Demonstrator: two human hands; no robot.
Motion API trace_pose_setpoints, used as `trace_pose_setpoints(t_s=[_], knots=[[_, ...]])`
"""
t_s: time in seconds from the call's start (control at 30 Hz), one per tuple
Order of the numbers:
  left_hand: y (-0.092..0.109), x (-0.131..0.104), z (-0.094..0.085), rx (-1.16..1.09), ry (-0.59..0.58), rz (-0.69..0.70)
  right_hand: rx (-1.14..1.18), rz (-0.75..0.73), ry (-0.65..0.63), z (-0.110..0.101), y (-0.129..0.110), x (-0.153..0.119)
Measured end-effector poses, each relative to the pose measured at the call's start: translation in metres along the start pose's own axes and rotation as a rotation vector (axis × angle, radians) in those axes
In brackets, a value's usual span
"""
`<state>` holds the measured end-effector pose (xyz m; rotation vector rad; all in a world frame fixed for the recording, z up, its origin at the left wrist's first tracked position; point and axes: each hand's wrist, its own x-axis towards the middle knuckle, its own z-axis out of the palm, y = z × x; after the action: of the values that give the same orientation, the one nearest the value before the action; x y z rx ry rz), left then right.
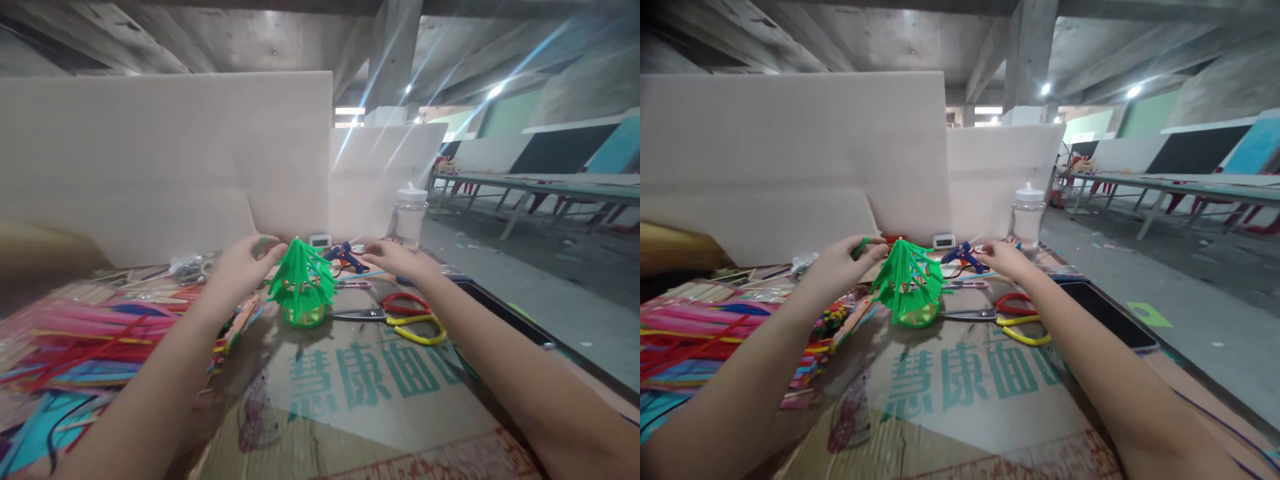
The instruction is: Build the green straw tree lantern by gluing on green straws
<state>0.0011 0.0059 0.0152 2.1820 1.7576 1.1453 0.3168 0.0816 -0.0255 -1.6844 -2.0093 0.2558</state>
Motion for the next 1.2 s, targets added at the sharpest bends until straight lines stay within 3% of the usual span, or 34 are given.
trace_pose_setpoints(t_s=[0.1, 0.23, 0.47, 0.67, 0.83, 1.07, 1.2], knots=[[0.002, -0.003, 0.009, 0.020, -0.063, 0.031, 0.015, 0.018, -0.048, 0.026, 0.014, 0.018], [0.005, -0.007, 0.016, 0.107, -0.055, 0.087, 0.080, 0.042, -0.118, 0.051, 0.018, 0.036], [0.002, -0.007, 0.020, 0.099, -0.077, 0.149, 0.237, 0.092, -0.179, 0.070, 0.009, 0.040], [-0.004, -0.001, -0.001, -0.001, -0.162, 0.084, 0.347, 0.097, -0.067, 0.045, 0.003, 0.028], [-0.010, -0.005, -0.015, -0.120, -0.305, 0.106, 0.470, 0.037, -0.019, 0.016, -0.024, 0.004], [-0.016, -0.019, -0.018, -0.086, -0.241, 0.080, 0.739, -0.295, -0.072, -0.012, -0.074, -0.034], [-0.022, -0.024, -0.013, -0.246, -0.258, 0.072, 0.585, -0.335, -0.074, -0.018, -0.088, -0.053]])
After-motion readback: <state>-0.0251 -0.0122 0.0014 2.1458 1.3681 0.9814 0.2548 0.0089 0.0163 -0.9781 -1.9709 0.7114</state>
